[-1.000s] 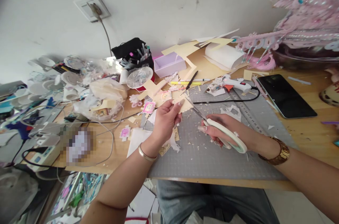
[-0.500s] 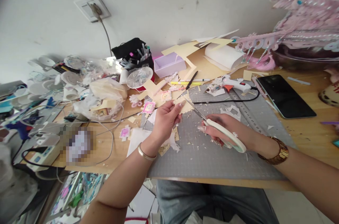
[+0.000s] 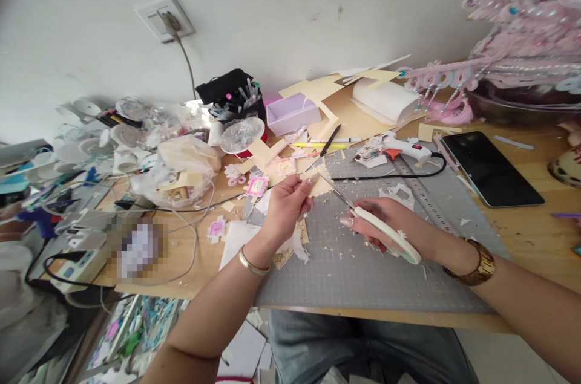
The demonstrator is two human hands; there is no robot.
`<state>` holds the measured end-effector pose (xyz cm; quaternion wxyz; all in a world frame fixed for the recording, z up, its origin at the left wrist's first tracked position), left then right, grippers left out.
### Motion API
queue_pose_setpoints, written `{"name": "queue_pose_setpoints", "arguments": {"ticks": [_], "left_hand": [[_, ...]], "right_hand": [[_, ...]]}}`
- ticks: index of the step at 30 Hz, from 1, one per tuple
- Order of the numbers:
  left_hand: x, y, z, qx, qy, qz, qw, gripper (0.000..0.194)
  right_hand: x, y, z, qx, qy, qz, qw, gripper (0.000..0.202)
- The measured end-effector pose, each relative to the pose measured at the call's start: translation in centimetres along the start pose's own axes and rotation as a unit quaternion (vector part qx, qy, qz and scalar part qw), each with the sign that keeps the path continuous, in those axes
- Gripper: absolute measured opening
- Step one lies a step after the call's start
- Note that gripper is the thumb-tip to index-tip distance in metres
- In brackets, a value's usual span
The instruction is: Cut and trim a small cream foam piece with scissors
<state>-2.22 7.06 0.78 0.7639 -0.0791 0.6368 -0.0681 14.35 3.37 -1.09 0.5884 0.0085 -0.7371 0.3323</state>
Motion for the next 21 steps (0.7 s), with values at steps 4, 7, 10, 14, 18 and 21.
{"name": "queue_pose_setpoints", "arguments": {"ticks": [4,7,10,14,18,21], "left_hand": [[0.1,0.0,0.0,-0.003,0.001,-0.002,1.0,0.048],[0.0,0.0,0.0,-0.007,0.006,-0.004,1.0,0.048],[-0.1,0.0,-0.1,-0.016,0.005,0.001,1.0,0.048],[-0.8,0.1,-1.3,-0.076,-0.029,0.041,0.996,0.044],[-0.4,0.0,-0.7,-0.051,-0.044,0.035,0.997,0.048],[0.8,-0.4,1.4,0.033,-0.036,-0.003,0.999,0.051]], "right_hand": [[0.3,0.0,0.1,-0.004,-0.007,-0.003,1.0,0.047],[0.2,0.2,0.1,-0.006,-0.005,-0.004,1.0,0.049],[-0.1,0.2,-0.2,-0.004,-0.017,-0.013,1.0,0.048],[0.2,0.1,-0.5,0.028,-0.019,-0.035,0.999,0.048],[2.0,-0.2,-3.0,-0.098,0.011,-0.06,0.993,0.054],[3.3,-0.9,-4.4,-0.204,0.079,-0.097,0.971,0.058]]}}
Point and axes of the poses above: each hand's wrist, its own y-axis towards the middle knuckle, its own z-axis out of the palm, x = y × z, the point moved 9 cm from there along y, towards the middle knuckle, and after that the axes turned 4 degrees about -x, right-handed, at the moved point
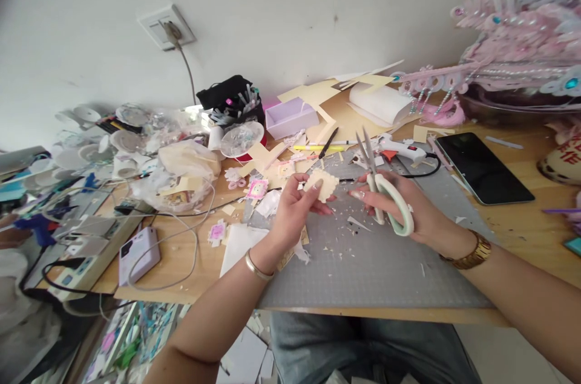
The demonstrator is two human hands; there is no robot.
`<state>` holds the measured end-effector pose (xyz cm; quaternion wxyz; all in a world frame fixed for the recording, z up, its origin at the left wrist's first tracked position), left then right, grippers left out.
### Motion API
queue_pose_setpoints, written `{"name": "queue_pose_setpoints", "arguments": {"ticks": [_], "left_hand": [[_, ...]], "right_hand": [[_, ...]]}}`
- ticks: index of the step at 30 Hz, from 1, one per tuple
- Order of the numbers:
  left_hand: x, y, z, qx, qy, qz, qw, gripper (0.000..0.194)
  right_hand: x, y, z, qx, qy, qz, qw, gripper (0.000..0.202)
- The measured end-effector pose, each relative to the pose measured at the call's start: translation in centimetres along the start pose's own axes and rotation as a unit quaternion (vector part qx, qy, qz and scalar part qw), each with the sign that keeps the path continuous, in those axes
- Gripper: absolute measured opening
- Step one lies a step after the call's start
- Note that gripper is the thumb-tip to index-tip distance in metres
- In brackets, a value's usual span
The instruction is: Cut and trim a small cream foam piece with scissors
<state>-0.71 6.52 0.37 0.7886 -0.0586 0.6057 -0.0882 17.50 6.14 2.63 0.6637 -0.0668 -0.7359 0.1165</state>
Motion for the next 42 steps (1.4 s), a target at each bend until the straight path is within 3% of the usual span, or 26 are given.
{"name": "queue_pose_setpoints", "arguments": {"ticks": [3,10,20,28,42], "left_hand": [[0.9,-0.3,1.2,0.041,0.005,-0.016,0.999,0.054],[1.8,-0.3,0.7,0.027,0.079,0.01,0.996,0.047],[0.8,-0.8,1.2,0.042,0.125,0.063,0.989,0.038],[2.2,-0.7,1.5,0.073,0.058,-0.056,0.994,0.05],[2.2,-0.9,1.9,0.084,0.069,-0.055,0.993,0.046]], "right_hand": [[0.0,-0.1,0.2,-0.014,0.05,0.009,0.999,0.056],[-0.9,0.1,0.5,-0.019,0.055,0.015,0.998,0.051],[-0.6,0.1,0.4,-0.046,0.052,0.01,0.998,0.048],[-0.3,0.0,-0.2,-0.046,0.038,0.004,0.998,0.046],[-0.1,-0.2,-0.1,-0.04,-0.018,0.004,0.999,0.05]]}}
Point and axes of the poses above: each hand's wrist, its own y-axis towards the middle knuckle, its own z-axis out of the palm, x = y × z, the point moved 9 cm from there along y, towards the middle knuckle, and after that the axes turned 4 degrees about -x, right-handed, at the moved point
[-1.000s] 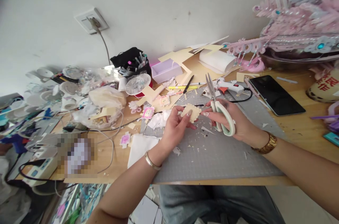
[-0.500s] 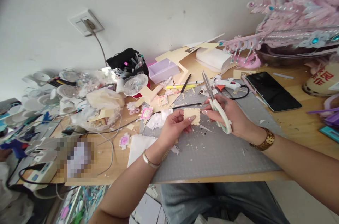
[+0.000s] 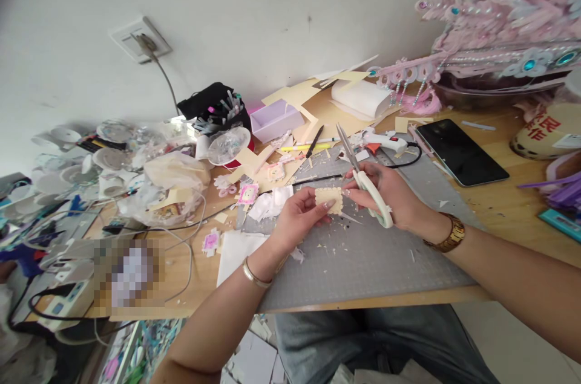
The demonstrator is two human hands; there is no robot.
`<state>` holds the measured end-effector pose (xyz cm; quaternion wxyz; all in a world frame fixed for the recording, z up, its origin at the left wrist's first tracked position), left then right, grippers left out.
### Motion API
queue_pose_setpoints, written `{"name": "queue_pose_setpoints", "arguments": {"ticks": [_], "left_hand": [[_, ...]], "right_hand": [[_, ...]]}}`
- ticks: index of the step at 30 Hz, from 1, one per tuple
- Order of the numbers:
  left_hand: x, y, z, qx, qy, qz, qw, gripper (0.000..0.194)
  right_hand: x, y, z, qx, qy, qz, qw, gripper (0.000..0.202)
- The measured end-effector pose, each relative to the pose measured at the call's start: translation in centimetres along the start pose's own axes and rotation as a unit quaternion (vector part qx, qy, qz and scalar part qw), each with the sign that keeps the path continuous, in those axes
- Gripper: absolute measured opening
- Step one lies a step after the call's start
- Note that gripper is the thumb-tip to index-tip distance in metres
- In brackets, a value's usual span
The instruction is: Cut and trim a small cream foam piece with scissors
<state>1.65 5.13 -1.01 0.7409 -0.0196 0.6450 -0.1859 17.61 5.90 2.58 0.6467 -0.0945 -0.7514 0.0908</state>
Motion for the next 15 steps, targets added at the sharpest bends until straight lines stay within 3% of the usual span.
{"name": "queue_pose_setpoints", "arguments": {"ticks": [8,15], "left_hand": [[-0.1,-0.1,-1.2,-0.051,0.054,0.025,0.997,0.047],[-0.6,-0.6,-0.8,-0.058,0.052,0.064,0.995,0.045]], "right_hand": [[-0.2,0.3,0.0,-0.003,-0.002,-0.014,1.0,0.047],[-0.6,0.1,0.1,-0.015,0.104,0.031,0.994,0.043]]}}
Point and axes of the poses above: each hand's wrist, its own y-axis towards the middle knuckle, its own z-axis out of the palm, x = y × z, the point moved 9 cm from there along y, towards the middle knuckle, and after that the axes turned 4 degrees about -x, right-handed, at the moved point
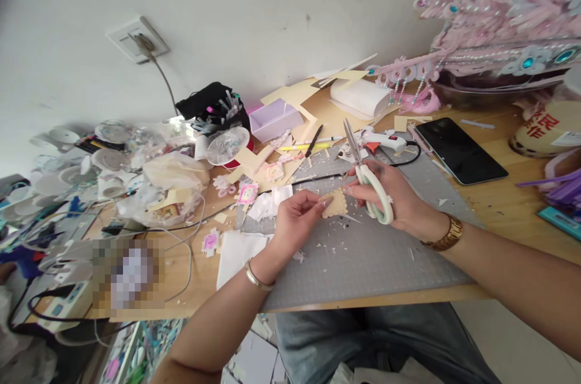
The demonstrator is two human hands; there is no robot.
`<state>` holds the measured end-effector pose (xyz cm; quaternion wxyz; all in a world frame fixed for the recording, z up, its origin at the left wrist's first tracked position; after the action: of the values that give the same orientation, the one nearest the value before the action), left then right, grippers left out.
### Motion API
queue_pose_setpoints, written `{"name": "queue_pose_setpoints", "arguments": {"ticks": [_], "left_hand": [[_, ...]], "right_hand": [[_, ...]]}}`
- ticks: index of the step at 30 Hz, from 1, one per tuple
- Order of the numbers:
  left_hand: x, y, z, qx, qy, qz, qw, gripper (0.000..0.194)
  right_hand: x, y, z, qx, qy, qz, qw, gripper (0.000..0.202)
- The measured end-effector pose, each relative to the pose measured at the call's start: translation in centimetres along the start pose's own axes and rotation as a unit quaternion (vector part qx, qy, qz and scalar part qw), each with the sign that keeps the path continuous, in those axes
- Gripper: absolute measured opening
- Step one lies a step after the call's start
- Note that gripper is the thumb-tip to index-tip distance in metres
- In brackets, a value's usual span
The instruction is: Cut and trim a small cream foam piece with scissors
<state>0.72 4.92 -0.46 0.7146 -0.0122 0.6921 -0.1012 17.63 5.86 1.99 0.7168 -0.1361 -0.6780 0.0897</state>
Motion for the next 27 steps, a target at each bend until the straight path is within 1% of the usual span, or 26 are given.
{"name": "queue_pose_setpoints", "arguments": {"ticks": [4,6,8,10,15,20,23,27], "left_hand": [[-0.4,0.0,-0.6,-0.027,0.002,0.016,1.0,0.044],[-0.1,0.2,-0.8,-0.03,-0.017,-0.002,0.999,0.045],[0.4,0.4,-0.5,-0.016,-0.05,-0.033,0.998,0.048],[0.7,0.5,-0.2,-0.002,-0.08,-0.061,0.995,0.049],[1.1,0.3,0.2,0.011,-0.105,-0.094,0.99,0.051],[1.0,0.1,0.5,0.017,-0.114,-0.102,0.988,0.054],[1.0,0.1,0.6,0.017,-0.122,-0.108,0.986,0.054],[1.0,0.1,0.5,0.013,-0.147,-0.113,0.983,0.055]], "right_hand": [[-0.3,0.9,-1.2,-0.034,0.041,0.01,0.999,0.041],[0.0,1.2,-1.7,-0.044,0.05,0.002,0.998,0.041],[0.4,1.2,-1.8,-0.042,0.043,-0.017,0.998,0.041],[0.6,1.0,-1.7,-0.036,0.023,-0.027,0.999,0.042],[-0.2,0.7,-0.8,-0.001,0.008,0.001,1.0,0.051],[-0.3,0.7,-0.9,-0.02,0.008,0.003,1.0,0.057],[-0.1,0.5,-0.4,0.002,-0.01,-0.001,1.0,0.059],[0.1,0.4,0.2,0.046,-0.077,-0.026,0.996,0.057]]}}
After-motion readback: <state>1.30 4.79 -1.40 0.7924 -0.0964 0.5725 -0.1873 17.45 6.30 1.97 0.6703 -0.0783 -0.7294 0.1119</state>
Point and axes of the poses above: each hand's wrist, its own y-axis towards the middle knuckle, its own z-axis out of the palm, x = y × z, the point moved 9 cm from there along y, towards the middle knuckle, and after that the axes turned 4 degrees about -x, right-handed, at the moved point
